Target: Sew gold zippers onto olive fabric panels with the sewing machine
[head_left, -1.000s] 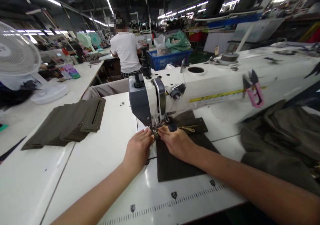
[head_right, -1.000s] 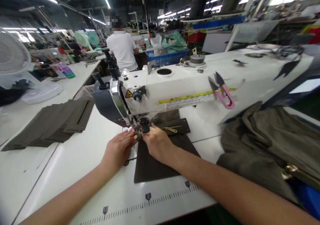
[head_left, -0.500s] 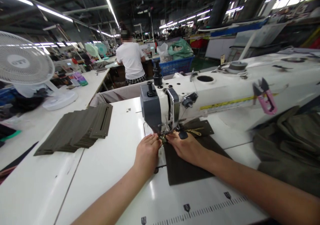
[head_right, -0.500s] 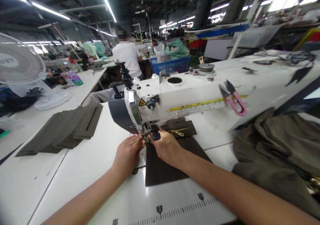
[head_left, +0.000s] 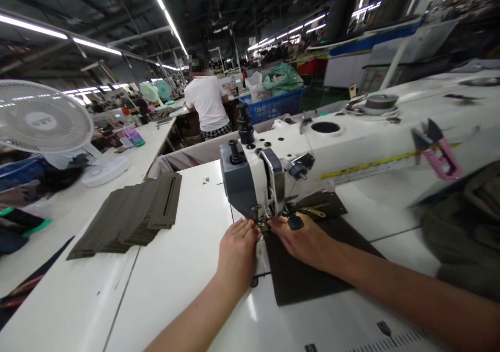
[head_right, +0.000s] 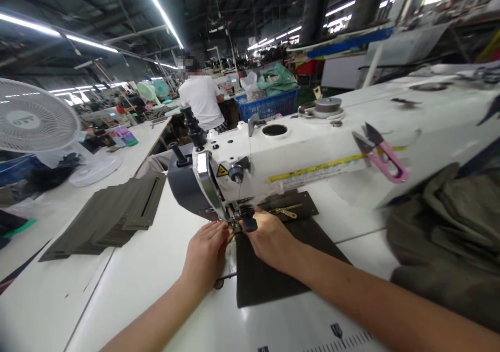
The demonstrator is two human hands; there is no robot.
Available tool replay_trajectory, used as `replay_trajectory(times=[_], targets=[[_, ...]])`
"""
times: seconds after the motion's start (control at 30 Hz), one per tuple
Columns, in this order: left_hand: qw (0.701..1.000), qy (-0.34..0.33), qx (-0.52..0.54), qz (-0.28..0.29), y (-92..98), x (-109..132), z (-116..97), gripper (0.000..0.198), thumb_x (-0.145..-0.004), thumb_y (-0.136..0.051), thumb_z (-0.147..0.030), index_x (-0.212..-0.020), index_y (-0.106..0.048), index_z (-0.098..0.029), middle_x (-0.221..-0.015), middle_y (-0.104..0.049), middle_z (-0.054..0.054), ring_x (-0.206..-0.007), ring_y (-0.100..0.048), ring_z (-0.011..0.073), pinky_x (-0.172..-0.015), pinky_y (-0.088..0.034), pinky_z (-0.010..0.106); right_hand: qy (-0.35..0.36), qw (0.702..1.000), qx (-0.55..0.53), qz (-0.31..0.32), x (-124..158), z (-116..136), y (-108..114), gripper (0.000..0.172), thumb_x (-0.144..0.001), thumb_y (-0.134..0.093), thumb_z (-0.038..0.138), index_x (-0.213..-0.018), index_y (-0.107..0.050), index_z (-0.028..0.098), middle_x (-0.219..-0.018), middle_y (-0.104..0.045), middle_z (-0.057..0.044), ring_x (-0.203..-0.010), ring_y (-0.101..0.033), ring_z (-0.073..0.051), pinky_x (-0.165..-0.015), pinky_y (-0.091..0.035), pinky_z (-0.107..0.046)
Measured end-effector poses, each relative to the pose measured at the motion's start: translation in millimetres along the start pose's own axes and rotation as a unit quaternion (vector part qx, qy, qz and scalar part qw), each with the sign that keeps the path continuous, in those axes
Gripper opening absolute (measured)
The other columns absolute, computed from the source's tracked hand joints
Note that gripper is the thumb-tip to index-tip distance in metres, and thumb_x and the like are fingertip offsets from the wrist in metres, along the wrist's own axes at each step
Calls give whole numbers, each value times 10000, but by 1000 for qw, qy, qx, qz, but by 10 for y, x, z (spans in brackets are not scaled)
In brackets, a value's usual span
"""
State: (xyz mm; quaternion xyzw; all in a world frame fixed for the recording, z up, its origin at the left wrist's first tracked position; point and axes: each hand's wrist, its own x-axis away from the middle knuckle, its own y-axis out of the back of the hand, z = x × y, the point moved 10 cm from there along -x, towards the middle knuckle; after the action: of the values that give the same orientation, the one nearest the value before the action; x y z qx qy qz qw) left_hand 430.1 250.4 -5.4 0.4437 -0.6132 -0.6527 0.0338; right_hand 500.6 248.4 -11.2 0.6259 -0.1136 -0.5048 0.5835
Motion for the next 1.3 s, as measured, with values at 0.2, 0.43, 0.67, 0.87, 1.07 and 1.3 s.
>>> replay_trajectory(times=[0.2,0.43,0.67,0.87,1.07,1.3], targets=[[1000,-22,-8,-2,20,41,-35,202,-854,-426,-102,-828,-621,-149,-943,-682,115,-889,-647,218,-858,-511,398,5,999,-3,-50,60,15,73,286,-854,-341,103,-763,-605,164,-816,-664,-78,-731,-611,-173,-781,-465,-310],[1000,-4,-1,3,19,46,-29,183,-834,-449,-93,-822,-622,-150,-961,-678,117,-898,-643,231,-844,-511,406,-13,999,-27,-39,58,-9,60,218,-851,-404,134,-837,-619,171,-878,-666,-66,-784,-609,-174,-801,-460,-312],[996,79,-42,14,74,62,137,215,-840,-462,-180,-1000,-600,-141,-1093,-622,136,-1062,-553,278,-928,-410,507,-152,984,92,6,121,-215,23,528,-722,-582,540,-1014,-634,104,-1078,-610,-177,-1106,-468,-365,-981,-252,-573],[985,61,-87,138,-64,403,-207,568,-839,-495,-366,-1329,-350,-117,-1391,-294,200,-1286,-228,382,-967,-246,645,-174,977,120,32,606,-10,19,923,-703,-387,747,-1286,-416,31,-1380,-315,-213,-1290,-218,-361,-1011,-183,-585],[980,143,103,94,67,635,-378,412,-867,-377,-150,-1275,-423,-186,-1357,-391,136,-1280,-304,275,-1013,-264,574,-181,974,132,31,759,119,31,981,-666,-398,774,-1310,-379,34,-1385,-296,-226,-1293,-215,-351,-1016,-169,-574],[733,420,534,-21,38,859,43,269,-856,-479,-226,-1100,-516,-117,-1190,-542,171,-1063,-557,238,-891,-472,395,-163,971,175,-2,1009,145,100,902,-703,-413,722,-1307,-386,53,-1362,-356,-198,-1257,-308,-338,-1002,-218,-537]])
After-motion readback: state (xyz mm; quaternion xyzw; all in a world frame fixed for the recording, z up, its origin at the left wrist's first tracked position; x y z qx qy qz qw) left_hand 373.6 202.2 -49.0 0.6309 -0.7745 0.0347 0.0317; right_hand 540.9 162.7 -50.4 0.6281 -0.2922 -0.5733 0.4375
